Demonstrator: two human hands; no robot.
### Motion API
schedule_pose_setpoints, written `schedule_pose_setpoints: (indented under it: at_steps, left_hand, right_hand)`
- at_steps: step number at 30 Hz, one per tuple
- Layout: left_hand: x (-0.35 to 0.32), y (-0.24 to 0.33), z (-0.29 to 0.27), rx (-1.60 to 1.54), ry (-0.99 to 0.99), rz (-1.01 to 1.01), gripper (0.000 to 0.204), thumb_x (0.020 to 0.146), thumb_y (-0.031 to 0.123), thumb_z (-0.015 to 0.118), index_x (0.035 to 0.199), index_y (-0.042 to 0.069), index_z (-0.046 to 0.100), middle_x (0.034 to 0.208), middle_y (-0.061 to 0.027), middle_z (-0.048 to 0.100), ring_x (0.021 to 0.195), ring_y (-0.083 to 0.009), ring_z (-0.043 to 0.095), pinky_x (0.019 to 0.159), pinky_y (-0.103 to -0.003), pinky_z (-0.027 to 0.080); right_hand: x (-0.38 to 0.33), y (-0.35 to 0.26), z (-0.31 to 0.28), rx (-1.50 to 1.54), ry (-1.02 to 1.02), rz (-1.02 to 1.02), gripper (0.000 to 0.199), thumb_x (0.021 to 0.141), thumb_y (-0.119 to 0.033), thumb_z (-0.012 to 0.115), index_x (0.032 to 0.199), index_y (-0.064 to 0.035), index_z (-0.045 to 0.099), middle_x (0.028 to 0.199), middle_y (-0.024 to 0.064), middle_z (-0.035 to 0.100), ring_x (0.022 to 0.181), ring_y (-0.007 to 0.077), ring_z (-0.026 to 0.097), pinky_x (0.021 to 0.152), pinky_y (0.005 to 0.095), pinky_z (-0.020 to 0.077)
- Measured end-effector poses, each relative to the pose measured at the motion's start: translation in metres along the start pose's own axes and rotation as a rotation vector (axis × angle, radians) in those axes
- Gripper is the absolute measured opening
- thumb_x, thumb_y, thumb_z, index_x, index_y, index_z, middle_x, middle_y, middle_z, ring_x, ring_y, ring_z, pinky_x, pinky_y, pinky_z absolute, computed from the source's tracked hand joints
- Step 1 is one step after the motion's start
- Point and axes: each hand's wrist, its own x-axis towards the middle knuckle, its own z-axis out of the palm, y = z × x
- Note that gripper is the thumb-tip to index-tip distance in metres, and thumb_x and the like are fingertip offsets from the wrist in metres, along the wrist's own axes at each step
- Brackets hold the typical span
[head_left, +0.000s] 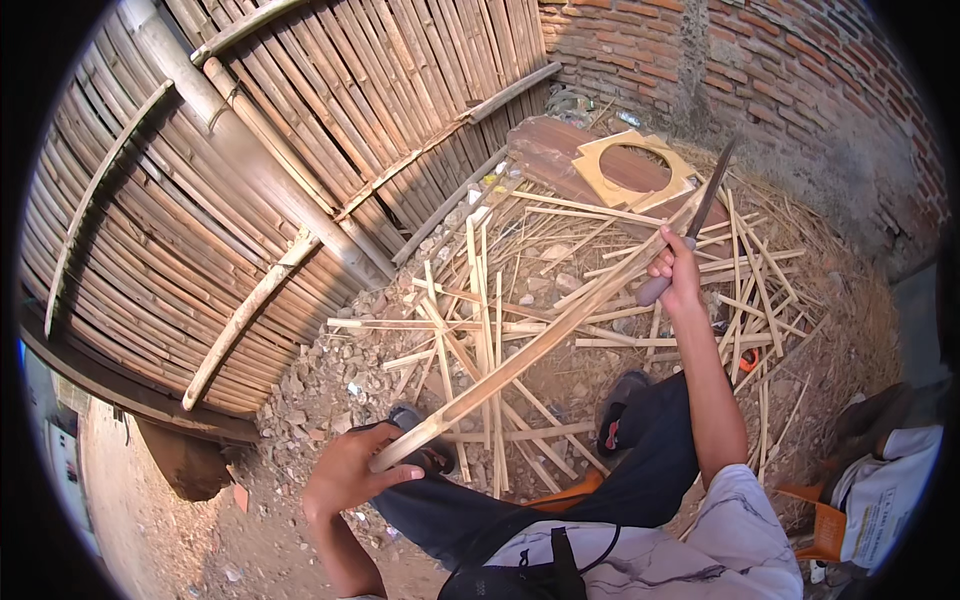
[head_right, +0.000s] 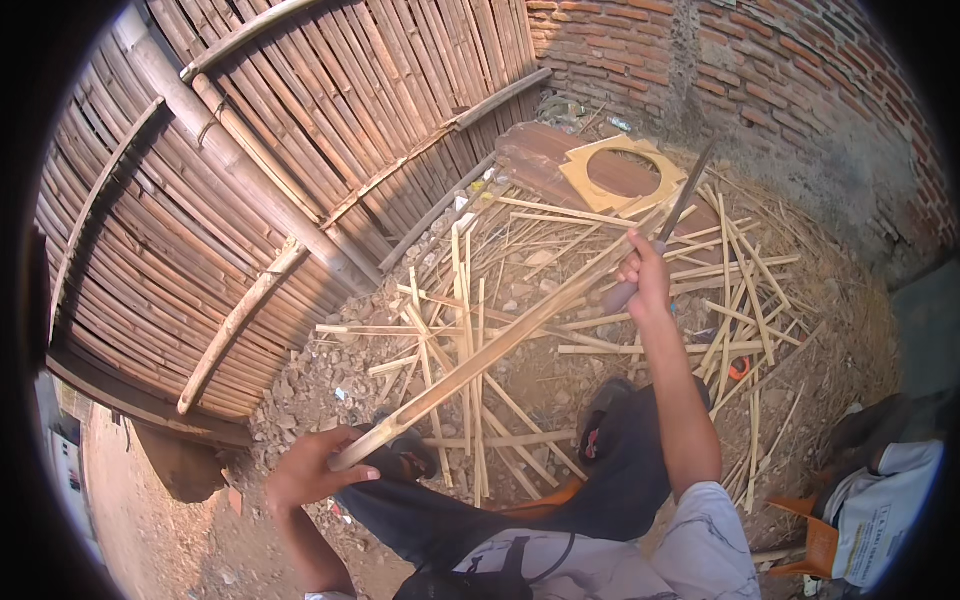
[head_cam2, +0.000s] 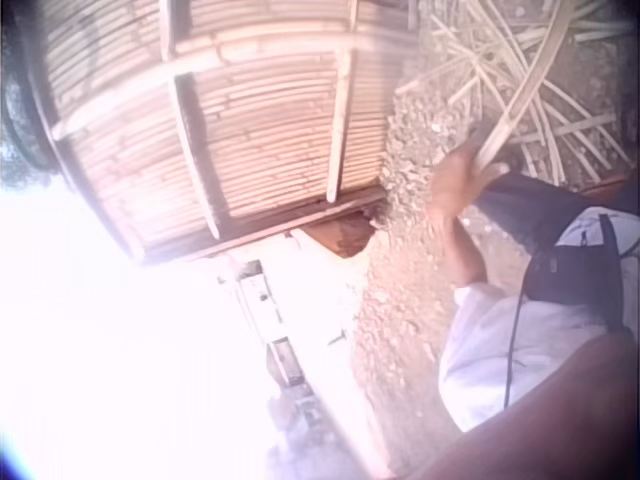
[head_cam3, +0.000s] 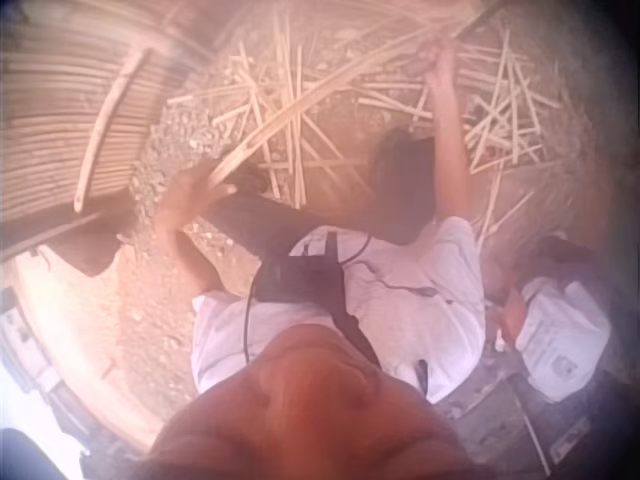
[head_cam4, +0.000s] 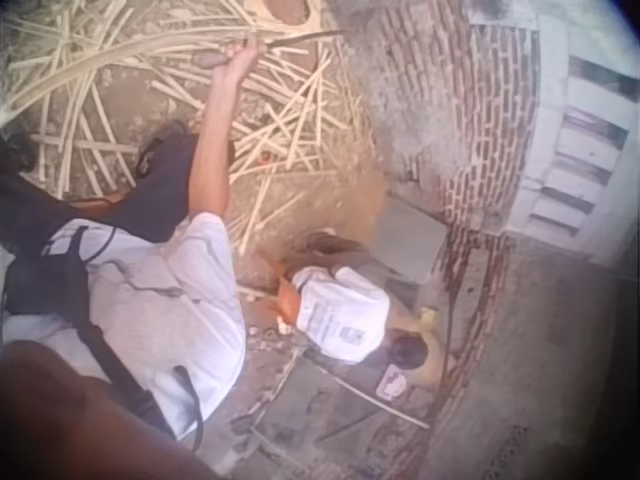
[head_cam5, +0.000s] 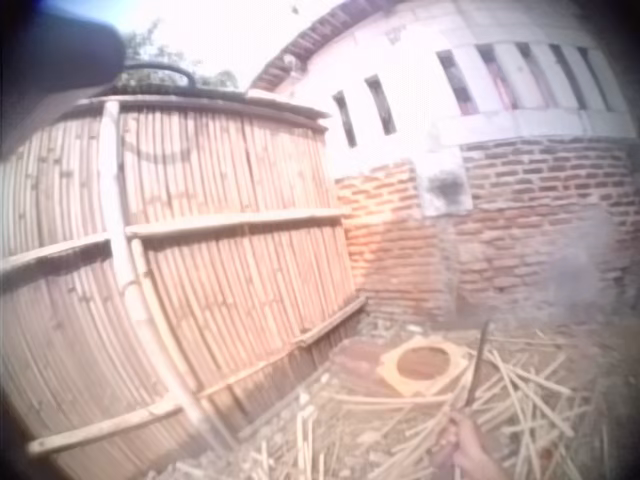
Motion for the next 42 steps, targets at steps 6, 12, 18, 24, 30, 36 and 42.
schedule_pose_setpoints:
  at_steps: [6,12,18,24,30,36,42]
  left_hand:
    - [0.019,0.007,0.033,-0.166,-0.061,0.028,0.036,0.100,0.035,0.067,0.107,0.001,0.065,0.070,-0.0210,0.062,0.066,-0.0382,0.062,0.063,-0.046,0.045]
    - [0.038,-0.010,0.091,-0.608,0.031,0.003,0.035,0.103,0.033,0.063,0.110,-0.002,0.064,0.069,-0.0118,0.055,0.065,-0.0184,0.050,0.063,-0.037,0.043]
    - [0.081,0.017,0.140,-0.743,0.109,-0.074,0.043,0.107,0.040,0.055,0.106,-0.002,0.062,0.071,-0.0049,0.053,0.068,-0.0149,0.050,0.064,-0.035,0.043]
    - [0.119,0.038,0.148,-0.913,0.139,-0.052,0.046,0.109,0.045,0.049,0.101,0.001,0.060,0.072,0.0027,0.047,0.066,-0.0086,0.045,0.059,-0.029,0.039]
    - [0.131,0.034,0.145,-1.030,0.169,0.002,0.044,0.111,0.044,0.045,0.096,0.005,0.058,0.068,0.0058,0.042,0.063,-0.0055,0.039,0.055,-0.027,0.033]
    - [0.131,0.047,0.142,-0.888,0.347,0.143,0.038,0.107,0.034,0.058,0.109,-0.003,0.065,0.078,-0.0054,0.063,0.072,-0.0152,0.055,0.068,-0.033,0.048]
    - [0.145,0.047,0.155,-0.806,0.484,0.153,0.036,0.101,0.031,0.067,0.114,-0.003,0.068,0.086,-0.0144,0.068,0.079,-0.0184,0.060,0.076,-0.037,0.050]
  right_hand:
    - [-0.016,-0.002,0.007,-0.086,0.063,-0.013,0.028,0.095,-0.034,0.074,0.095,-0.0139,0.055,0.056,-0.0079,0.035,0.044,0.0059,0.033,0.046,0.0254,0.0316]
    - [-0.030,-0.004,0.024,-0.303,0.056,-0.109,0.055,0.100,-0.063,0.054,0.086,-0.0095,0.049,0.053,-0.0054,0.036,0.041,0.0064,0.034,0.042,0.0244,0.0294]
    - [-0.055,0.035,0.019,-0.654,-0.245,-0.303,0.054,0.103,-0.054,0.053,0.080,-0.0046,0.055,0.054,-0.0001,0.043,0.044,0.0093,0.039,0.043,0.0282,0.0313]
    - [-0.106,0.081,0.044,-1.166,-0.672,-0.462,0.059,0.099,-0.053,0.060,0.105,0.0057,0.068,0.050,0.0099,0.049,0.045,0.0173,0.051,0.047,0.0369,0.0406]
    - [-0.124,0.100,0.045,-1.371,-0.958,-0.633,0.057,0.096,-0.059,0.064,0.091,-0.0031,0.066,0.049,0.0101,0.053,0.039,0.0289,0.052,0.043,0.0410,0.0407]
    - [-0.136,0.109,0.045,-1.323,-1.006,-0.532,0.053,0.094,-0.056,0.064,0.095,-0.0025,0.066,0.048,0.0150,0.053,0.044,0.0347,0.058,0.046,0.0454,0.0454]
    - [-0.137,0.118,0.042,-1.319,-1.025,-0.479,0.044,0.094,-0.045,0.065,0.107,-0.0029,0.069,0.055,0.0156,0.057,0.047,0.0339,0.061,0.050,0.0426,0.0485]
